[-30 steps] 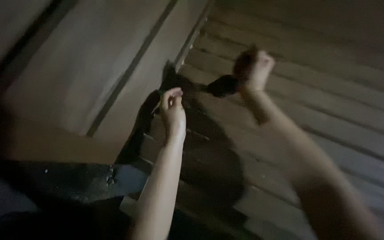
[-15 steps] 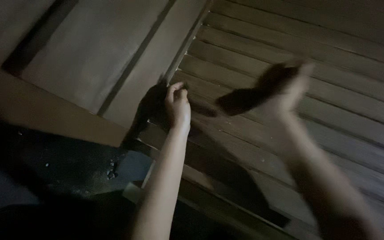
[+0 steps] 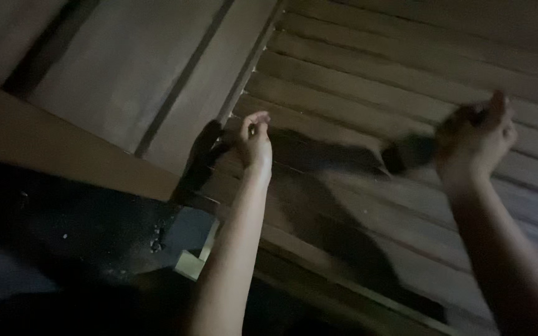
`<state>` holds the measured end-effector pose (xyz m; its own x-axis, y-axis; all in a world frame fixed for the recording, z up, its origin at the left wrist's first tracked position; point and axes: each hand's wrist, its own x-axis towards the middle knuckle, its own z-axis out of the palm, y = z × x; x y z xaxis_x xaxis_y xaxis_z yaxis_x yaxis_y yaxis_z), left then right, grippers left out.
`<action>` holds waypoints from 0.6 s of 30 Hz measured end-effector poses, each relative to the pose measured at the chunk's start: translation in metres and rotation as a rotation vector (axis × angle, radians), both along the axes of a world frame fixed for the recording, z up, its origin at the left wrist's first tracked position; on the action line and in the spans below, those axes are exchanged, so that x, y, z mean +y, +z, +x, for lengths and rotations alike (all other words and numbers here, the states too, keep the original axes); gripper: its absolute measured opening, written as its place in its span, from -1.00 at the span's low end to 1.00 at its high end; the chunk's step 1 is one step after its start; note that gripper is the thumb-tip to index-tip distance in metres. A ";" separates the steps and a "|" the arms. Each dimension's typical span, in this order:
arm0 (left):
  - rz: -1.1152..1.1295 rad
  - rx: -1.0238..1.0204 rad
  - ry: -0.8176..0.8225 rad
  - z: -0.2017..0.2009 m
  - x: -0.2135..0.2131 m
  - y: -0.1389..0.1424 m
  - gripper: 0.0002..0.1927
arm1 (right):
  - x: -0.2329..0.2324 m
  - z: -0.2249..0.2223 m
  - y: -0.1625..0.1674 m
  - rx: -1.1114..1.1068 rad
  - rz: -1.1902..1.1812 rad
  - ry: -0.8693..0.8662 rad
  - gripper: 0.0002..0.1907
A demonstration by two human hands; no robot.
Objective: The person applies brown wood stain to slatted wooden furniture using a brush, coating the frame edges and tabletop slats, then rubs the stained surface by hand to work the finish into the wood. A can of stain and its lid rest on the furniture while they work.
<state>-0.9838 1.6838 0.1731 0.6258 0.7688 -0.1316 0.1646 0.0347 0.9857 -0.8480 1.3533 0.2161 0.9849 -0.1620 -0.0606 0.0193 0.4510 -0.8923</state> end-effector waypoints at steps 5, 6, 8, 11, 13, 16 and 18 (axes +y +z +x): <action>0.013 -0.193 -0.010 0.003 0.000 -0.008 -0.80 | 0.086 -0.016 -0.009 0.082 0.096 -0.035 -0.66; 0.024 -0.233 -0.016 0.002 -0.002 -0.008 -0.80 | 0.102 -0.028 -0.020 0.007 0.032 -0.015 -0.70; -0.038 -0.239 -0.032 0.003 -0.007 -0.006 -0.81 | 0.122 -0.042 -0.039 -0.154 -0.051 -0.009 -0.78; -0.042 -0.213 -0.069 0.002 -0.023 0.001 -0.83 | 0.089 -0.050 -0.060 -0.529 -0.539 -0.076 -0.83; -0.033 -0.230 -0.086 0.008 -0.038 0.008 -0.84 | 0.028 -0.050 -0.067 -0.520 -0.626 -0.129 -0.74; -0.022 -0.216 -0.117 0.013 -0.074 0.017 -0.83 | -0.077 -0.048 -0.081 -0.298 -0.393 -0.066 -0.71; 0.028 -0.106 -0.148 0.013 -0.096 0.025 -0.80 | -0.155 -0.043 -0.091 -0.405 -0.431 -0.112 -0.69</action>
